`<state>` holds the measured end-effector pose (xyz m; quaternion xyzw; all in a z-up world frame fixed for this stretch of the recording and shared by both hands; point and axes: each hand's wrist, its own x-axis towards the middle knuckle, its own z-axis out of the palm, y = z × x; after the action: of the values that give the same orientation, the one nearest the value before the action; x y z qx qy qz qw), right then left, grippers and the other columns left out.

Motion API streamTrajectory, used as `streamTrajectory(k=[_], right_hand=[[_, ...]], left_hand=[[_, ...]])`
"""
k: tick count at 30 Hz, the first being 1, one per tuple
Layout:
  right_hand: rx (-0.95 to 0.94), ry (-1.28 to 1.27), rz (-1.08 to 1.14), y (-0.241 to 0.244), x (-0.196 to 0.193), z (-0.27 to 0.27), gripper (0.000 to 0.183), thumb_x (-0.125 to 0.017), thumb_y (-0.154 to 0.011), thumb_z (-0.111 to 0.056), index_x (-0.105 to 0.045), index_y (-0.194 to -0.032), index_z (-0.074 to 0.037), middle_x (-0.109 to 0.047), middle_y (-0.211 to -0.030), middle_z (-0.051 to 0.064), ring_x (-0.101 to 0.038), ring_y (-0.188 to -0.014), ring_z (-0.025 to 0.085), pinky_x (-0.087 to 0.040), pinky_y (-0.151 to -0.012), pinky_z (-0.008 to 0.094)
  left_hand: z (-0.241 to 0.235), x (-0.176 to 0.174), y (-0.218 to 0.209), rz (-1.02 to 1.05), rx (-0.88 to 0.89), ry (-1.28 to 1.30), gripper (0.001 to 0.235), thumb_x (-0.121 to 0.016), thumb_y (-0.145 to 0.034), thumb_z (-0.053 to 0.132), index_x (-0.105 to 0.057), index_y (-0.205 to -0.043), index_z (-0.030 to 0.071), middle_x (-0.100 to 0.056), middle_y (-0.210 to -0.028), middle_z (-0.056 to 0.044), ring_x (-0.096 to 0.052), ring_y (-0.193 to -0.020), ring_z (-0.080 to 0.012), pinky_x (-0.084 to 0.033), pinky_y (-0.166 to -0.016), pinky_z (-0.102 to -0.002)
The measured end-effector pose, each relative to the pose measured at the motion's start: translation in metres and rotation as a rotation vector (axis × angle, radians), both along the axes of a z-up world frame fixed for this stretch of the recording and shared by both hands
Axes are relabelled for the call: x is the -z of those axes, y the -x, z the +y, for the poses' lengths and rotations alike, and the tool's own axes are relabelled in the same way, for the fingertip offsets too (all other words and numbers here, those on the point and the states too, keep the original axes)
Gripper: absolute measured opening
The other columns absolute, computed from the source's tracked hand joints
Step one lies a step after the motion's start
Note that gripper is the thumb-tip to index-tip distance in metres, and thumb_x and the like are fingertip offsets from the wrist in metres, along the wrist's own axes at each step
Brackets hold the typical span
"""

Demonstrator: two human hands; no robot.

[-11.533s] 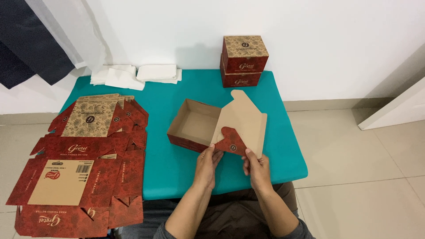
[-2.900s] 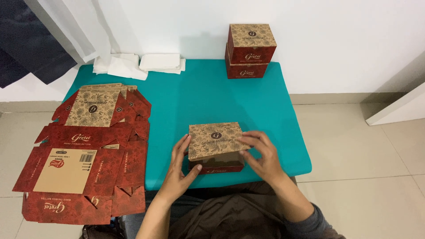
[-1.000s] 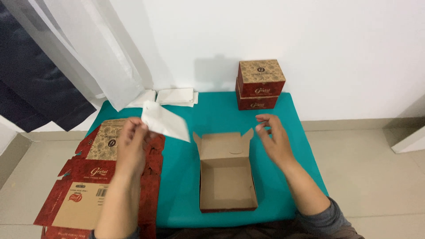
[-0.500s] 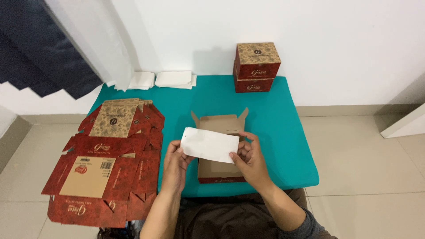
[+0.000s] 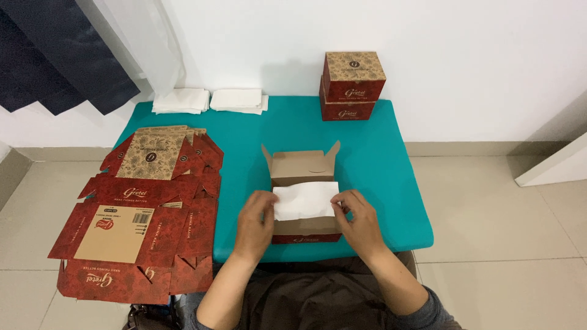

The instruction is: The person folds a flat cardboard sheet into a box shape, tucking the flaps to form the sides and base. They then place a white folded item inside the box and close the lid.

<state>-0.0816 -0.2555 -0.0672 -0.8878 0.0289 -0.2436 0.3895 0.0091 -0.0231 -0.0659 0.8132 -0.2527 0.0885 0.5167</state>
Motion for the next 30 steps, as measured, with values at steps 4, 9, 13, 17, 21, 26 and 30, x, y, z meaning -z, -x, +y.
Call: streamTrajectory(k=[4,9,13,17,21,26,30], right_hand=[[-0.031,0.275,0.108,0.001,-0.014,0.002,0.012,-0.065,-0.098,-0.016,-0.075,-0.105,-0.019,-0.071,-0.092,0.001,-0.071,-0.097,0.024,-0.053,-0.084,0.039],[-0.134,0.694,0.267,0.002,-0.042,0.015,0.030,-0.054,-0.103,-0.026,-0.079,-0.100,-0.010,-0.079,-0.102,0.012,-0.057,-0.135,0.031,-0.012,-0.122,0.061],[-0.193,0.762,0.414,-0.008,-0.055,0.017,0.046,-0.042,-0.105,-0.037,-0.078,-0.108,-0.008,-0.078,-0.113,0.015,-0.049,-0.144,0.031,0.003,-0.124,0.062],[-0.267,0.879,0.503,-0.017,-0.057,0.016,0.057,-0.041,-0.100,-0.047,-0.079,-0.103,-0.005,-0.076,-0.119,0.017,-0.047,-0.145,0.029,0.006,-0.126,0.063],[-0.306,0.912,0.587,-0.023,-0.060,0.018,0.064,-0.038,-0.096,-0.053,-0.080,-0.104,-0.005,-0.072,-0.130,0.018,-0.045,-0.146,0.029,0.007,-0.127,0.062],[-0.288,0.974,0.653,-0.029,-0.049,0.016,0.069,-0.036,-0.094,-0.060,-0.080,-0.106,-0.008,-0.065,-0.138,0.013,-0.042,-0.145,0.028,0.006,-0.128,0.062],[-0.267,0.981,0.604,-0.027,-0.047,0.014,0.070,-0.032,-0.093,-0.062,-0.078,-0.111,-0.013,-0.057,-0.142,0.012,-0.035,-0.149,0.029,0.004,-0.128,0.064]], left_hand=[[-0.010,0.006,-0.004,-0.140,0.099,-0.393,0.023,-0.061,-0.095,-0.008,-0.075,-0.109,0.004,-0.071,-0.106,-0.018,-0.072,-0.096,-0.0323,-0.058,-0.079,-0.040],[-0.023,0.013,-0.013,-0.457,0.186,-1.031,0.014,-0.069,-0.087,0.000,-0.077,-0.096,0.008,-0.068,-0.094,-0.010,-0.067,-0.090,-0.0248,-0.043,-0.087,-0.044],[-0.037,-0.001,-0.025,-0.384,0.268,-1.172,0.017,-0.075,-0.080,-0.002,-0.078,-0.093,0.008,-0.072,-0.090,-0.013,-0.066,-0.091,-0.0294,-0.035,-0.095,-0.050],[-0.051,-0.005,-0.037,-0.229,0.276,-1.325,0.019,-0.073,-0.081,-0.001,-0.079,-0.097,0.007,-0.077,-0.093,-0.013,-0.070,-0.092,-0.0306,-0.030,-0.095,-0.048],[-0.058,-0.005,-0.035,-0.213,0.265,-1.416,0.019,-0.073,-0.082,-0.001,-0.079,-0.096,0.010,-0.079,-0.095,-0.011,-0.070,-0.095,-0.0307,-0.027,-0.096,-0.049],[-0.062,-0.010,-0.034,-0.163,0.266,-1.464,0.024,-0.071,-0.085,0.003,-0.076,-0.107,0.009,-0.075,-0.111,-0.011,-0.065,-0.107,-0.0314,-0.025,-0.100,-0.052],[-0.061,-0.016,-0.031,-0.167,0.271,-1.511,0.034,-0.071,-0.086,0.004,-0.072,-0.120,0.006,-0.064,-0.132,-0.013,-0.056,-0.121,-0.0341,-0.019,-0.110,-0.058]])
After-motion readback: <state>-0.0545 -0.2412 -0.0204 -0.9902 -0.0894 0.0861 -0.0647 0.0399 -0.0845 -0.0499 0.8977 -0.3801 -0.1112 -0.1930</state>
